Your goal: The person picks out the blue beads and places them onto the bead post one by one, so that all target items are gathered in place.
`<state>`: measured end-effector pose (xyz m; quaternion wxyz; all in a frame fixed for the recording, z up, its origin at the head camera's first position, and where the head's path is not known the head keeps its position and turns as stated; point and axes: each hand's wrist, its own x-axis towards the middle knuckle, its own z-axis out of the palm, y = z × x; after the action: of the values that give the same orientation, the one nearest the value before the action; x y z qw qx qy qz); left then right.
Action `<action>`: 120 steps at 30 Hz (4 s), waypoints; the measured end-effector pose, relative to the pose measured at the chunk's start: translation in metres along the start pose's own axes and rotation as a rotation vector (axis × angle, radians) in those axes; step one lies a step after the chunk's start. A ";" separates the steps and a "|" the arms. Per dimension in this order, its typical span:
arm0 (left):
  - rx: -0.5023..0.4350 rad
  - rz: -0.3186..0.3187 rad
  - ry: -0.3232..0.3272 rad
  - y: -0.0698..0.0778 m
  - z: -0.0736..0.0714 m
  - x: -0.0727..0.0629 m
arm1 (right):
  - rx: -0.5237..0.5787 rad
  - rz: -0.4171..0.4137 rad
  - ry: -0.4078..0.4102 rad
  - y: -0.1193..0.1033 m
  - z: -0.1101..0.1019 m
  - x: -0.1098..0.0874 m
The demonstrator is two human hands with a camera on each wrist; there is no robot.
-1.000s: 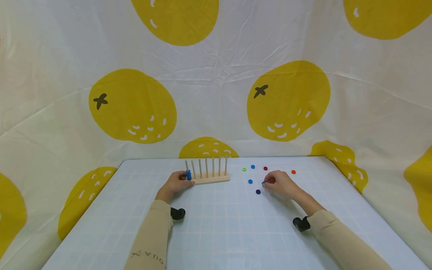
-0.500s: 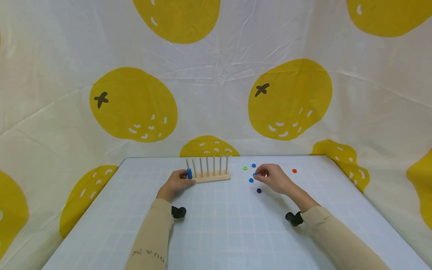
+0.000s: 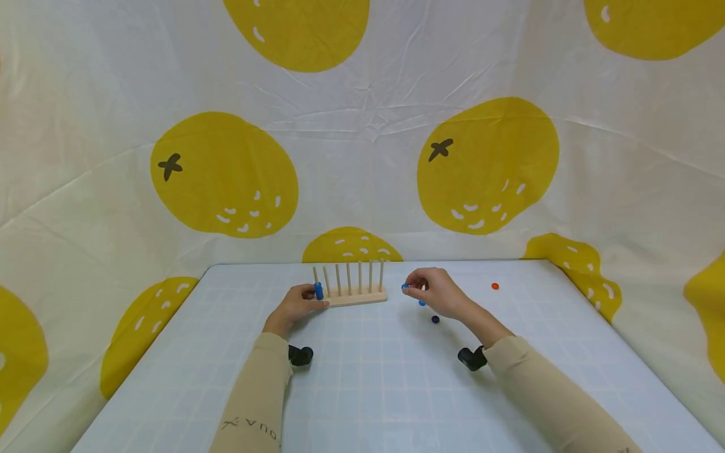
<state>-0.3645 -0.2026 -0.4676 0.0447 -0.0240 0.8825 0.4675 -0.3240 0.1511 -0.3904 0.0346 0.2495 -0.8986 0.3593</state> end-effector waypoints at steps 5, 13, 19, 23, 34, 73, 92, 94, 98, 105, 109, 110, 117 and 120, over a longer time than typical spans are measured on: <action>-0.004 0.007 0.001 0.000 -0.001 -0.002 | 0.011 -0.045 -0.003 -0.014 0.008 0.012; -0.008 -0.006 0.000 -0.001 -0.001 -0.001 | 0.051 -0.088 -0.001 -0.037 0.021 0.027; -0.008 -0.004 0.004 0.001 -0.001 -0.001 | 0.084 -0.110 -0.009 -0.052 0.032 0.039; -0.015 0.002 0.005 0.002 -0.001 -0.002 | 0.063 -0.156 -0.007 -0.062 0.039 0.051; -0.024 0.041 -0.002 0.004 -0.001 -0.005 | -0.051 -0.263 -0.027 -0.086 0.068 0.087; -0.042 0.088 -0.002 0.000 0.000 0.001 | -0.220 -0.185 -0.009 -0.093 0.116 0.130; -0.013 0.037 0.003 0.004 -0.001 -0.002 | -0.189 -0.251 -0.041 -0.086 0.097 0.117; -0.016 0.036 0.008 0.003 -0.001 -0.002 | -0.191 -0.248 -0.038 -0.083 0.092 0.113; -0.018 0.029 0.014 0.003 -0.002 -0.002 | -0.170 -0.237 -0.014 -0.077 0.081 0.103; -0.018 0.002 0.011 0.004 -0.001 -0.002 | -0.169 -0.196 0.020 -0.063 0.060 0.086; -0.018 -0.008 0.018 0.005 -0.001 -0.003 | -0.164 -0.179 0.030 -0.055 0.046 0.075; -0.017 -0.006 0.017 0.005 0.000 -0.003 | -0.158 -0.174 0.031 -0.053 0.043 0.072; -0.020 -0.002 0.014 0.005 0.001 -0.004 | -0.156 -0.144 0.035 -0.033 0.020 0.049; -0.022 -0.003 0.018 0.005 0.002 -0.004 | -0.156 -0.138 0.040 -0.020 0.012 0.038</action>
<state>-0.3612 -0.1986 -0.4643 0.0372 -0.0302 0.8777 0.4769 -0.3466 0.1147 -0.3773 0.0964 0.3001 -0.9037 0.2899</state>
